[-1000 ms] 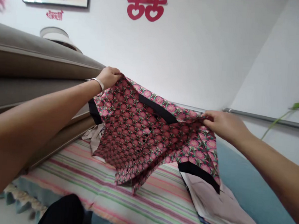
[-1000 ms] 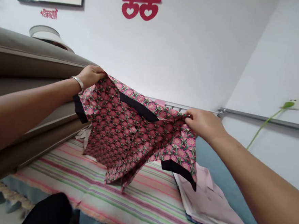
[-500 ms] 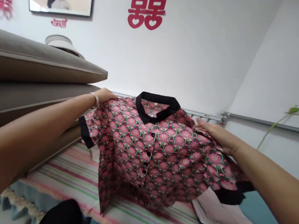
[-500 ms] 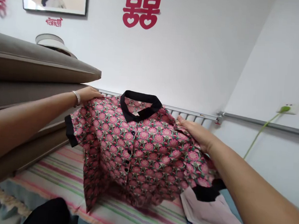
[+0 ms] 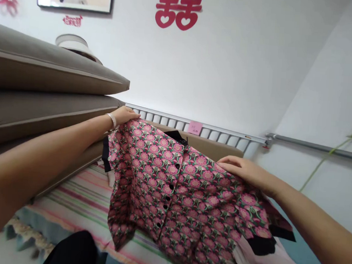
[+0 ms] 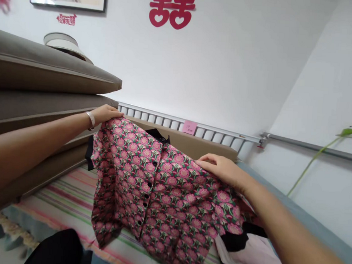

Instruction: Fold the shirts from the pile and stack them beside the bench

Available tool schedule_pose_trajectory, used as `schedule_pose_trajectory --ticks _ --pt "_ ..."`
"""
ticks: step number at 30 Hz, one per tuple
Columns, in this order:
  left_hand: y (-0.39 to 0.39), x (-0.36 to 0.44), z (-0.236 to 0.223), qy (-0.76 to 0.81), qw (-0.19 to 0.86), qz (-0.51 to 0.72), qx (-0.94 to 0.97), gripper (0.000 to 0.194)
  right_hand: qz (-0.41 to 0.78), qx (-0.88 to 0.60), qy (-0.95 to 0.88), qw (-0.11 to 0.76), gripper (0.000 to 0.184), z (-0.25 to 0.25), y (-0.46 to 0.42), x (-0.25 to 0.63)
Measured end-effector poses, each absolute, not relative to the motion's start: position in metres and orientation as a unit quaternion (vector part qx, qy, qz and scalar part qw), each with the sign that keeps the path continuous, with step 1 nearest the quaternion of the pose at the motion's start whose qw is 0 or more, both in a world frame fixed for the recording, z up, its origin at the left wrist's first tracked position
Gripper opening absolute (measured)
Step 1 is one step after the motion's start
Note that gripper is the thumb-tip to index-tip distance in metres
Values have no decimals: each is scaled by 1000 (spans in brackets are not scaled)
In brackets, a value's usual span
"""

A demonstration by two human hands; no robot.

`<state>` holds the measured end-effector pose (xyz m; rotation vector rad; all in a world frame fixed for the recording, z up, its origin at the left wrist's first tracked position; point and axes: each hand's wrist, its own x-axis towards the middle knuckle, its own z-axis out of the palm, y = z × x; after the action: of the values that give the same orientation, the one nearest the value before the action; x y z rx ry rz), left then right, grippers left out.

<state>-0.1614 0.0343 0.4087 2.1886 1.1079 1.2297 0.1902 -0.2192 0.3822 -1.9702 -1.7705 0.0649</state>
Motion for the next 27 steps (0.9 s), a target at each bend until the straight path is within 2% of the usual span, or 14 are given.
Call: schedule_pose_trajectory --ticks 4,8,12,15,19,21,24,27 --pt "33 -161 405 374 200 466 777 35 6 -723 -659 209 38 377 -219 188" --pt "29 -160 404 360 209 486 769 34 -57 -728 -644 228 33 375 -221 189" --pt "27 -161 402 357 205 506 758 36 -74 -739 -622 249 43 375 -228 184" --pt "29 -161 398 351 197 509 761 37 -47 -732 -639 233 50 370 -232 179" --pt "34 -161 391 343 179 497 776 36 -26 -731 -656 186 38 356 -228 178" --pt "36 -161 390 356 160 497 775 35 -22 -739 -646 191 35 352 -225 178" --pt "34 -163 394 362 110 508 774 35 42 -747 -609 265 38 354 -225 178" --pt "30 -169 394 341 29 547 764 37 143 -703 -543 436 37 355 -230 181"
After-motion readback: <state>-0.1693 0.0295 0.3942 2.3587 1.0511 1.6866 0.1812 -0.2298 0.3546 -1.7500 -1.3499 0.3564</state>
